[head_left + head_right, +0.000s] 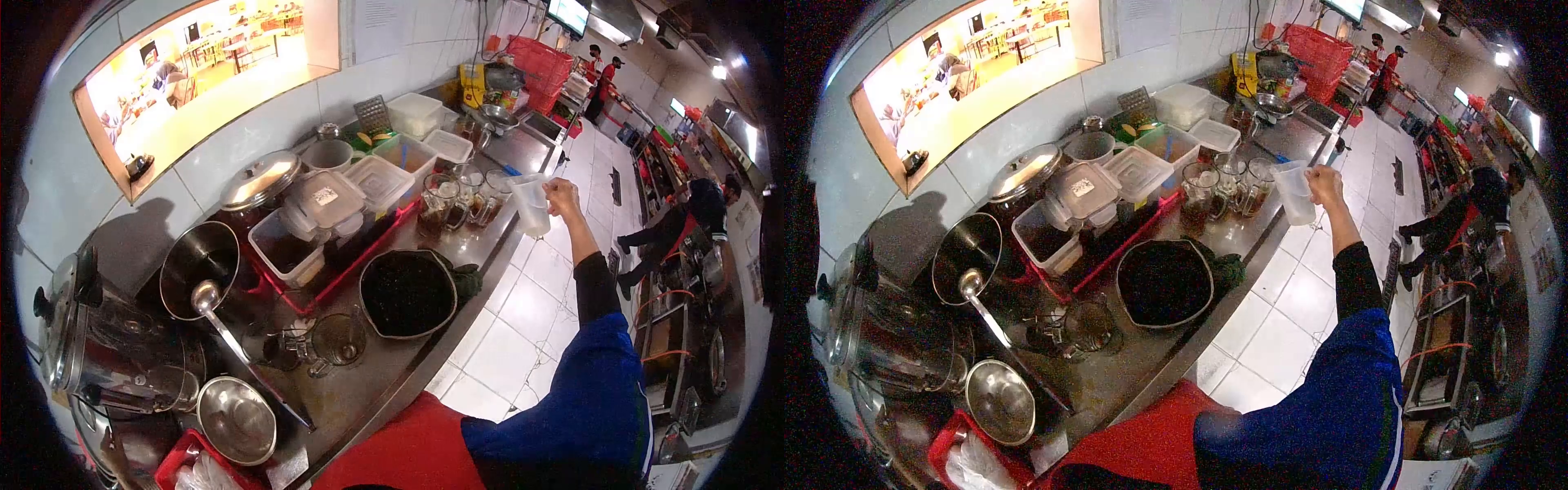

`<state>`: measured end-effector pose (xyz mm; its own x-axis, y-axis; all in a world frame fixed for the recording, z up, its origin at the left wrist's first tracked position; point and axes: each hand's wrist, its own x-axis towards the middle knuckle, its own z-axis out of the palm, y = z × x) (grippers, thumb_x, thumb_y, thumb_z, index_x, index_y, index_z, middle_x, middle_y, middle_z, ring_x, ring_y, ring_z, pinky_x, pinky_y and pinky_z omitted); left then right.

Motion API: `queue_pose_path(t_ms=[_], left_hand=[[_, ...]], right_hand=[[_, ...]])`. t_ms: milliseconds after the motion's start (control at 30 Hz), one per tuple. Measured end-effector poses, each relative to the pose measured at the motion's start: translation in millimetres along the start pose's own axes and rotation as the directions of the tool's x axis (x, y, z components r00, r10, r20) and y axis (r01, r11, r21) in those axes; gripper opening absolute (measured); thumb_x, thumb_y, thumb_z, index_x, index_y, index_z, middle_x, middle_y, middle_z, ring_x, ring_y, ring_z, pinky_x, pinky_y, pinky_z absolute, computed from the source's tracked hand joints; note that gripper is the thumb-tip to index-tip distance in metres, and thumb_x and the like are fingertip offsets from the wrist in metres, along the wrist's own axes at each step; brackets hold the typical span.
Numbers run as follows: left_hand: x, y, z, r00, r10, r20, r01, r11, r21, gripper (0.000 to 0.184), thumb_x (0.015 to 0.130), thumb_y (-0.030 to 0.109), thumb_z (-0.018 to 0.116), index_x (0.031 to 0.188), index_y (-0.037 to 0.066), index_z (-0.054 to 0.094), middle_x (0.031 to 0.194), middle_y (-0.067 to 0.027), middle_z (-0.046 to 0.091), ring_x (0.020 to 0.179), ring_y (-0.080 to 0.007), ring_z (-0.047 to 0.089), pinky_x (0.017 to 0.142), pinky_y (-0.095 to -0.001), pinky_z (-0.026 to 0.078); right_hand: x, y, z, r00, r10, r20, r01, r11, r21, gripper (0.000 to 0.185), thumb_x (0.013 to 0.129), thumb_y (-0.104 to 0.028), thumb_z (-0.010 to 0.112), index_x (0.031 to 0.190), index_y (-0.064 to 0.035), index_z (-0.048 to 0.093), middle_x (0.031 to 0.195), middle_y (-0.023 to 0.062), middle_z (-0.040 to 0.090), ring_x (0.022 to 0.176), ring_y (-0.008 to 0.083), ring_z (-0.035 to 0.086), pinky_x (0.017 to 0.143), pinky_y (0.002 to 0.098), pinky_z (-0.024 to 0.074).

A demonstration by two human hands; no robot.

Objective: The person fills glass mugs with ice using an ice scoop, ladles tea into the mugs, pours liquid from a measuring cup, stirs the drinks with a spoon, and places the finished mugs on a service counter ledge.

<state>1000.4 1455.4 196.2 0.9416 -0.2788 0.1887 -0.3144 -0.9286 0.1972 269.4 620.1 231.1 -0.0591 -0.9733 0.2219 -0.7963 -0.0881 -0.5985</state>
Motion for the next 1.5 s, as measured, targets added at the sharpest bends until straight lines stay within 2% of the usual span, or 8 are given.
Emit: queue_pose_path(t_ms=[67,367,667,867,1100,1167,1300,1500], left_hand=[[14.9,-46.5,21.7,0.952,0.258,-0.167,-0.253,0.966,0.047,0.039,0.081,0.024,0.056,0.112,-0.001,0.054,0.088,-0.017,0.058,0.081,-0.0312,0.055,0.07,-0.038,0.043],[10.7,-48.4,23.1,0.886,0.408,-0.222,-0.373,0.91,0.182,0.037,0.084,0.025,0.052,0.11,0.0,0.055,0.089,-0.0201,0.057,0.082,-0.0326,0.055,0.07,-0.0383,0.043],[-47.8,59.2,-41.4,0.939,0.239,-0.249,-0.165,0.945,0.283,0.052,0.08,0.056,0.047,0.07,0.009,0.067,0.067,-0.0122,0.064,0.059,-0.0258,0.061,0.057,-0.0416,0.048],[-52.9,82.1,-57.0,0.993,0.012,-0.119,0.061,0.807,0.588,0.061,0.086,0.053,0.031,0.073,0.003,0.065,0.073,-0.0143,0.064,0.067,-0.0306,0.061,0.062,-0.043,0.048],[-23.8,34.1,-49.4,0.996,-0.067,-0.051,0.084,0.76,0.645,0.066,0.085,0.055,0.027,0.072,0.002,0.064,0.075,-0.015,0.064,0.073,-0.0324,0.061,0.066,-0.044,0.048],[1.4,-25.3,-33.6,0.998,0.061,-0.018,-0.02,0.564,0.825,0.058,0.084,0.052,0.036,0.071,0.002,0.063,0.074,-0.0158,0.063,0.07,-0.0337,0.061,0.063,-0.0465,0.048],[-36.0,54.4,-59.6,0.989,-0.126,-0.081,0.149,0.791,0.593,0.054,0.082,0.05,0.045,0.088,-0.001,0.061,0.089,-0.0199,0.062,0.085,-0.0338,0.06,0.073,-0.0465,0.046],[-4.3,-34.1,-22.1,0.97,0.212,0.121,-0.244,0.874,0.421,0.031,0.083,0.028,0.048,0.085,-0.001,0.058,0.084,-0.0164,0.058,0.077,-0.0334,0.054,0.066,-0.0413,0.042]], right_hand=[[0.2,-1.6,-3.9,1.0,0.001,0.016,-0.001,1.0,-0.02,0.022,0.081,-0.022,0.059,0.079,-0.0006,0.059,0.06,0.0072,0.057,0.04,0.0152,0.055,0.032,0.0266,0.0447],[3.2,-7.2,-9.3,0.996,0.012,0.087,-0.009,0.999,-0.04,0.02,0.082,-0.022,0.057,0.08,-0.0016,0.057,0.06,0.0098,0.057,0.042,0.0202,0.058,0.034,0.0295,0.0455],[4.6,-7.8,-10.3,0.997,0.001,0.082,0.003,0.999,-0.053,0.021,0.081,-0.022,0.059,0.08,-0.0013,0.058,0.061,0.01,0.058,0.042,0.0197,0.058,0.034,0.0288,0.0454],[11.2,-6.8,-10.2,0.998,-0.024,0.065,0.029,0.996,-0.081,0.023,0.081,-0.023,0.06,0.074,-0.0018,0.056,0.051,0.0071,0.054,0.04,0.0181,0.058,0.033,0.0281,0.0449],[10.9,-9.3,-13.9,0.99,-0.032,0.136,0.046,0.994,-0.095,0.022,0.081,-0.021,0.057,0.076,-0.0001,0.058,0.056,0.0081,0.056,0.041,0.0184,0.058,0.033,0.0285,0.0461],[10.4,-11.0,-15.0,0.987,-0.012,0.16,0.029,0.994,-0.105,0.021,0.081,-0.02,0.055,0.08,0.0003,0.06,0.06,0.0085,0.058,0.041,0.0184,0.057,0.033,0.0285,0.0469],[10.8,-6.3,-15.8,0.989,0.039,0.145,-0.035,0.999,-0.026,0.022,0.081,-0.021,0.057,0.075,0.0004,0.057,0.06,0.0101,0.057,0.042,0.0211,0.058,0.034,0.0304,0.0468],[5.2,-12.7,-24.4,0.988,0.077,0.133,-0.098,0.982,0.164,0.021,0.08,-0.02,0.058,0.078,0.0004,0.058,0.066,0.0094,0.058,0.041,0.0191,0.057,0.033,0.0285,0.0469]])
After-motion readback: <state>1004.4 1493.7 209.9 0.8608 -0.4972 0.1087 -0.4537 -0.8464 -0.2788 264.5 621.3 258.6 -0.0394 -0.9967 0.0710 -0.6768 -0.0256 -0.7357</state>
